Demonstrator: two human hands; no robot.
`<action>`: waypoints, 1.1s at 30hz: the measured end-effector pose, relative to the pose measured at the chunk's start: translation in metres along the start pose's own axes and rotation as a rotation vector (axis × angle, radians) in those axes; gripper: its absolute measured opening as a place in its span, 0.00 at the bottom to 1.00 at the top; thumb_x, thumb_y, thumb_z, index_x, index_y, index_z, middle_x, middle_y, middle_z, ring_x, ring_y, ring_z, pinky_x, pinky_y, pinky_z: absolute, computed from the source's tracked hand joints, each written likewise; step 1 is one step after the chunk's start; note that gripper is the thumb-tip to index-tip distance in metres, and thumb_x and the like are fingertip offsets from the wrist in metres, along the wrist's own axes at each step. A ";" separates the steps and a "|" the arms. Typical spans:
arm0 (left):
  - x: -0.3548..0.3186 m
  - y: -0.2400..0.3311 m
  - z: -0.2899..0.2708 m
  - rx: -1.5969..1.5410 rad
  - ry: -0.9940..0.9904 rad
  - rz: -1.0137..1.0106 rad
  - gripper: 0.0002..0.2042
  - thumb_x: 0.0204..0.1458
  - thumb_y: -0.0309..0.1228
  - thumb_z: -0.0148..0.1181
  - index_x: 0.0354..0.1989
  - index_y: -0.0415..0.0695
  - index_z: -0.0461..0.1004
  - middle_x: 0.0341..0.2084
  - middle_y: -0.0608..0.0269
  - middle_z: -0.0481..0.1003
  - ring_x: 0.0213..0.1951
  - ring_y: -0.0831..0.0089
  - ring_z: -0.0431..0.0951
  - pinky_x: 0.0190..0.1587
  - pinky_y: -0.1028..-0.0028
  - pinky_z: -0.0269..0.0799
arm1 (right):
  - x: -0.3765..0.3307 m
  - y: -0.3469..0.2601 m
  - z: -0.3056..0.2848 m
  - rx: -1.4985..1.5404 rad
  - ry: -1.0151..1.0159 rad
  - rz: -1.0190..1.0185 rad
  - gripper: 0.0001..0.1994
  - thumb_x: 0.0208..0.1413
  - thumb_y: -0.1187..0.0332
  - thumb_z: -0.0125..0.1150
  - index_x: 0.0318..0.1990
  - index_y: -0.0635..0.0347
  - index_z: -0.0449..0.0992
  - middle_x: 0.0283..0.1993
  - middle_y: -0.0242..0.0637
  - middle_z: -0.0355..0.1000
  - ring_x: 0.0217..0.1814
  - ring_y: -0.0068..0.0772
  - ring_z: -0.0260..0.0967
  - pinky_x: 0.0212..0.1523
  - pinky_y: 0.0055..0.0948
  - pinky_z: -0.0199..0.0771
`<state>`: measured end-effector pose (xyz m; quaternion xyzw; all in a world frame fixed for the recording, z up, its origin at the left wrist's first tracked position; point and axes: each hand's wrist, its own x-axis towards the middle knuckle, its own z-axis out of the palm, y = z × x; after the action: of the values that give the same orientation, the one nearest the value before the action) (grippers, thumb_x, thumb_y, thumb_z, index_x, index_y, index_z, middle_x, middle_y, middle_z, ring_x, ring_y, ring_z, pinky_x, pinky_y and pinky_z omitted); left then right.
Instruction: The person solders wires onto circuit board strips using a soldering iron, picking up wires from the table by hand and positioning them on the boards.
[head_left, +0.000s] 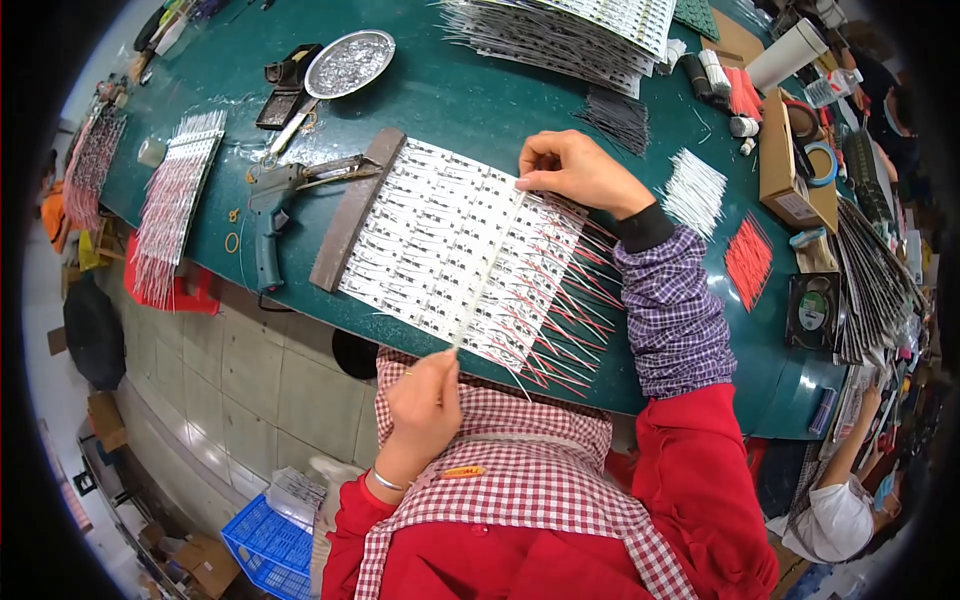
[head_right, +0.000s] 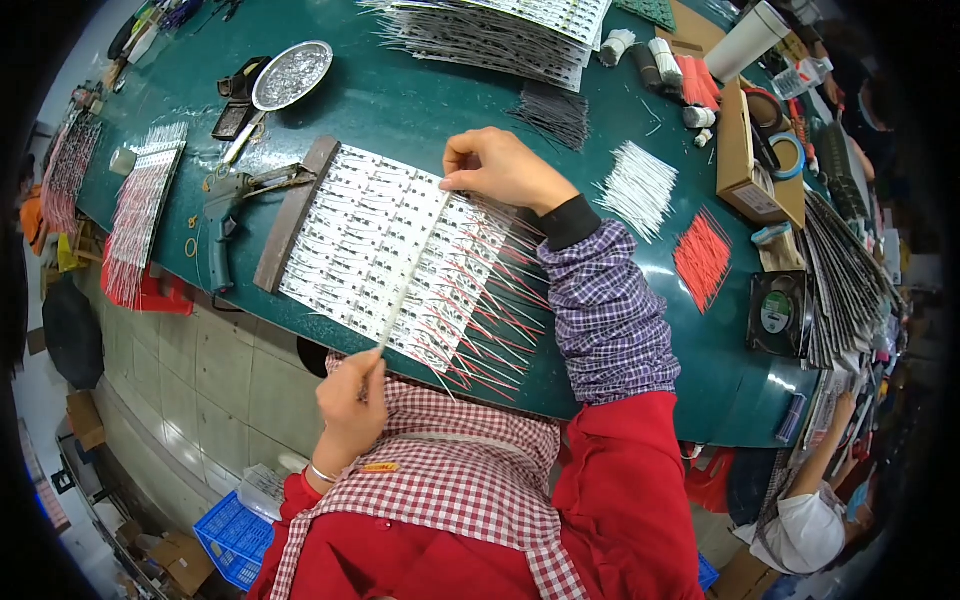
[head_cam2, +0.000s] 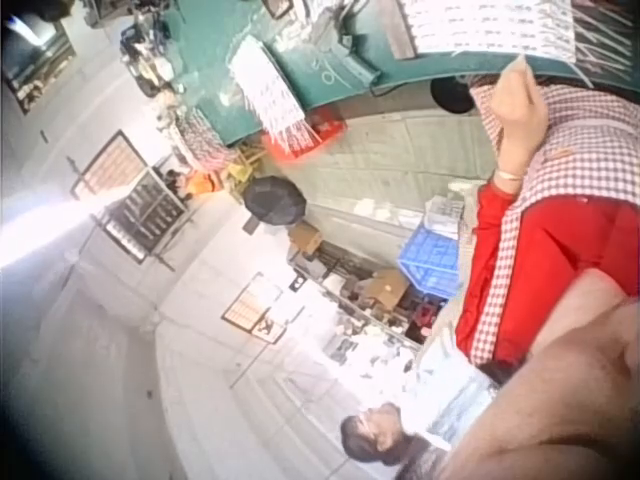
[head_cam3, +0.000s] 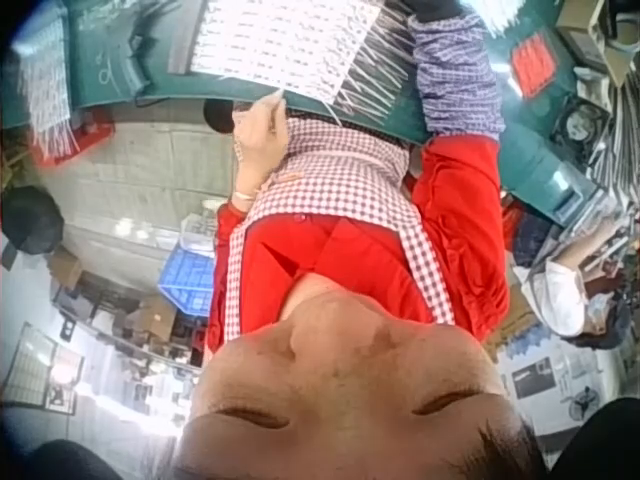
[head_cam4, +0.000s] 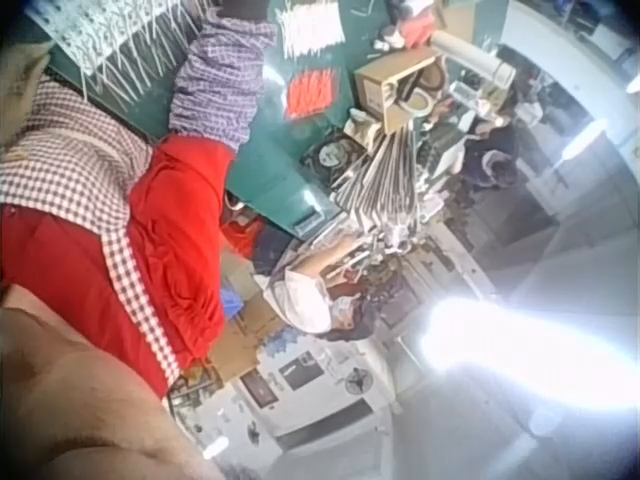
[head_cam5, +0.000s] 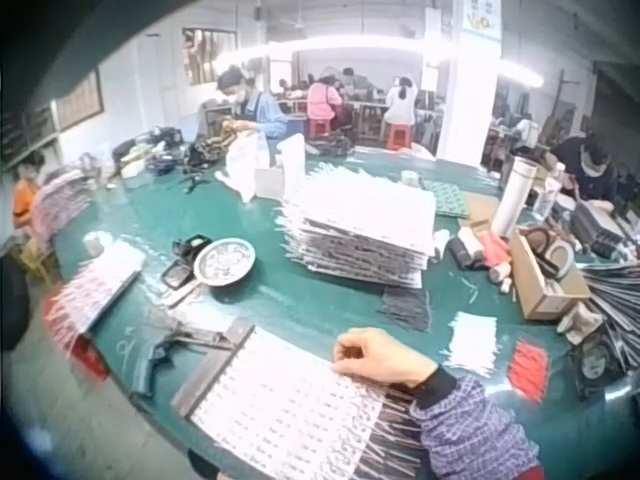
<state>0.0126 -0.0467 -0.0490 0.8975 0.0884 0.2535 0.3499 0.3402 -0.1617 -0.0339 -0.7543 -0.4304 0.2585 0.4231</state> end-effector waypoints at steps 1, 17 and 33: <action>-0.003 0.002 0.004 -0.003 -0.032 0.057 0.07 0.51 0.17 0.62 0.39 0.32 0.75 0.31 0.48 0.79 0.29 0.56 0.81 0.30 0.69 0.76 | -0.003 0.001 -0.004 -0.002 -0.003 -0.001 0.09 0.50 0.68 0.70 0.31 0.65 0.76 0.27 0.37 0.74 0.30 0.27 0.69 0.34 0.28 0.69; 0.021 -0.003 -0.015 0.095 -0.192 -0.094 0.25 0.52 0.17 0.57 0.61 0.45 0.73 0.19 0.61 0.63 0.19 0.67 0.66 0.22 0.67 0.62 | 0.004 -0.009 0.020 -0.042 0.197 0.060 0.11 0.47 0.65 0.74 0.28 0.64 0.80 0.30 0.36 0.72 0.31 0.29 0.70 0.34 0.30 0.71; 0.071 0.002 -0.035 0.189 -0.750 -0.121 0.36 0.51 0.18 0.53 0.72 0.47 0.56 0.28 0.51 0.75 0.25 0.52 0.75 0.26 0.60 0.66 | -0.001 -0.012 0.023 -0.070 0.149 0.060 0.07 0.50 0.71 0.70 0.31 0.63 0.78 0.36 0.33 0.64 0.32 0.25 0.64 0.35 0.26 0.67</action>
<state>0.0551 -0.0043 0.0018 0.9493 0.0301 -0.1223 0.2881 0.3167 -0.1498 -0.0355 -0.7983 -0.3839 0.1990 0.4192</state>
